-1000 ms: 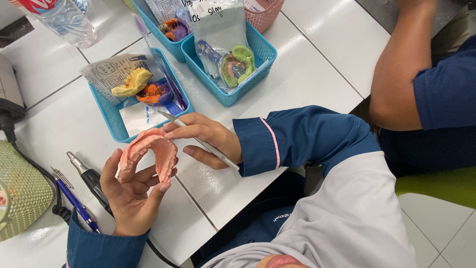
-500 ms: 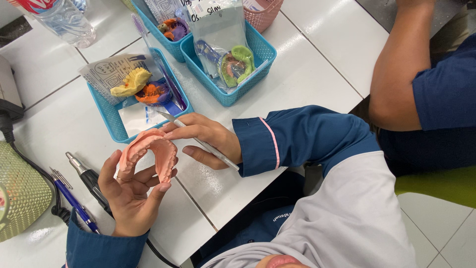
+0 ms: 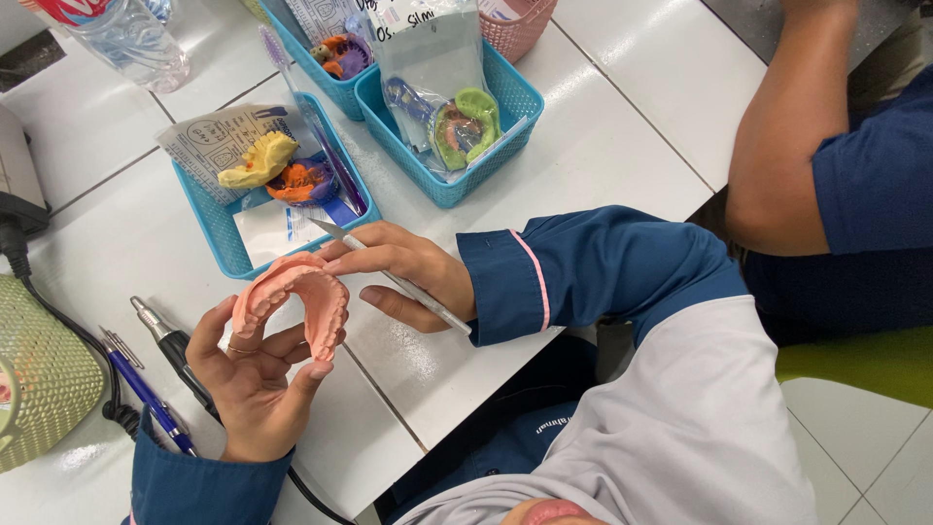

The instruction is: The person holds a pink dental mold and uses a metal carving tool to shape and smooth its surface. They rotate the mold to access different areas and continue refining the contours throughout the clip.

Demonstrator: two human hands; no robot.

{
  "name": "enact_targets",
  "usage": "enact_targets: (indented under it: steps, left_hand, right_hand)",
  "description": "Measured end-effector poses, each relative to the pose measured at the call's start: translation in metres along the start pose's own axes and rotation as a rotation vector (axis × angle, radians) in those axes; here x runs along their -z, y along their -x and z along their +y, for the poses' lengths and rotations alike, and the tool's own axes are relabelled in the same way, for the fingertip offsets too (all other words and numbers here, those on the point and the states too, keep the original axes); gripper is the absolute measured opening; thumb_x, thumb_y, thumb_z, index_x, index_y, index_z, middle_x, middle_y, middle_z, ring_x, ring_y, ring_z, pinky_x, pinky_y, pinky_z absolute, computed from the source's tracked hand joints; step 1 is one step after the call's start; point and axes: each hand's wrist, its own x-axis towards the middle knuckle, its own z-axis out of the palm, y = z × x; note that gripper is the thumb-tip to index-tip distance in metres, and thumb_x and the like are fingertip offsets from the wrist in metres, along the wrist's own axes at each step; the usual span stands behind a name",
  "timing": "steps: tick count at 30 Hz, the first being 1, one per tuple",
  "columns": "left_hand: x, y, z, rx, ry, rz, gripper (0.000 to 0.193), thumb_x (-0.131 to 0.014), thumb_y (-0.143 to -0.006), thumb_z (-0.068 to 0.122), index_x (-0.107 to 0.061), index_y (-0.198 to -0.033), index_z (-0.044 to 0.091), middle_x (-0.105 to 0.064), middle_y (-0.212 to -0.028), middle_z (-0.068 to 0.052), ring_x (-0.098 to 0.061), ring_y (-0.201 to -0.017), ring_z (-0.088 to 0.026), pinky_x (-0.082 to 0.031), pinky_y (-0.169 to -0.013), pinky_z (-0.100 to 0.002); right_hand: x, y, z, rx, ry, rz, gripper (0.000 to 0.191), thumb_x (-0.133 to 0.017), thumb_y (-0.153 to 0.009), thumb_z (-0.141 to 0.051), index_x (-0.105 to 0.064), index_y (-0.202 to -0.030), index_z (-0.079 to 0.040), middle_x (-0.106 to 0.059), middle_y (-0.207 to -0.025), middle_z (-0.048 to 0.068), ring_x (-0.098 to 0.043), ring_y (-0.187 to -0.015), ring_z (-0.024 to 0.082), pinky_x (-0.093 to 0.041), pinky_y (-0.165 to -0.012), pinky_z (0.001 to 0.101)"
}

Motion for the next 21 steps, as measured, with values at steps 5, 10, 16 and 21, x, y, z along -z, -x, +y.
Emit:
enact_targets:
  steps: [5,10,16,21]
  left_hand:
    - [0.011,0.022,0.002,0.007,-0.035,0.017,0.090,-0.076,-0.088,0.007,-0.015,-0.153,0.017,-0.044,-0.156,-0.028,-0.069,-0.122,-0.038,-0.063,-0.104,-0.049]
    - [0.011,0.015,-0.003,0.012,-0.024,0.024,0.090,-0.078,-0.088,0.008,-0.016,-0.153,0.018,-0.044,-0.157,-0.028,-0.069,-0.123,-0.038,-0.061,-0.105,-0.049]
    - [0.009,0.012,-0.001,0.014,-0.033,0.023,0.091,-0.078,-0.087,0.009,-0.016,-0.153,0.018,-0.044,-0.157,-0.027,-0.068,-0.124,-0.037,-0.062,-0.106,-0.050]
    - [0.010,0.012,0.000,0.012,-0.057,0.015,0.092,-0.078,-0.087,0.009,-0.015,-0.153,0.019,-0.044,-0.156,-0.027,-0.069,-0.123,-0.037,-0.062,-0.106,-0.049]
  right_hand:
    - [-0.020,0.002,-0.010,0.005,-0.003,0.005,0.057,-0.065,-0.104,0.006,-0.040,-0.151,-0.014,-0.048,-0.154,0.013,-0.051,-0.142,0.029,-0.046,-0.121,0.0390]
    - [-0.012,-0.001,-0.004,0.003,-0.005,-0.001,0.058,-0.065,-0.104,0.007,-0.040,-0.152,-0.014,-0.048,-0.154,0.013,-0.051,-0.141,0.029,-0.046,-0.120,0.0386]
    - [-0.010,-0.002,-0.004,0.005,-0.008,0.000,0.060,-0.065,-0.103,0.008,-0.039,-0.152,-0.015,-0.048,-0.154,0.012,-0.051,-0.142,0.028,-0.046,-0.120,0.0381]
    - [-0.009,-0.002,-0.005,0.001,-0.003,-0.004,0.061,-0.065,-0.102,0.008,-0.039,-0.152,-0.015,-0.048,-0.155,0.012,-0.050,-0.142,0.029,-0.046,-0.121,0.0387]
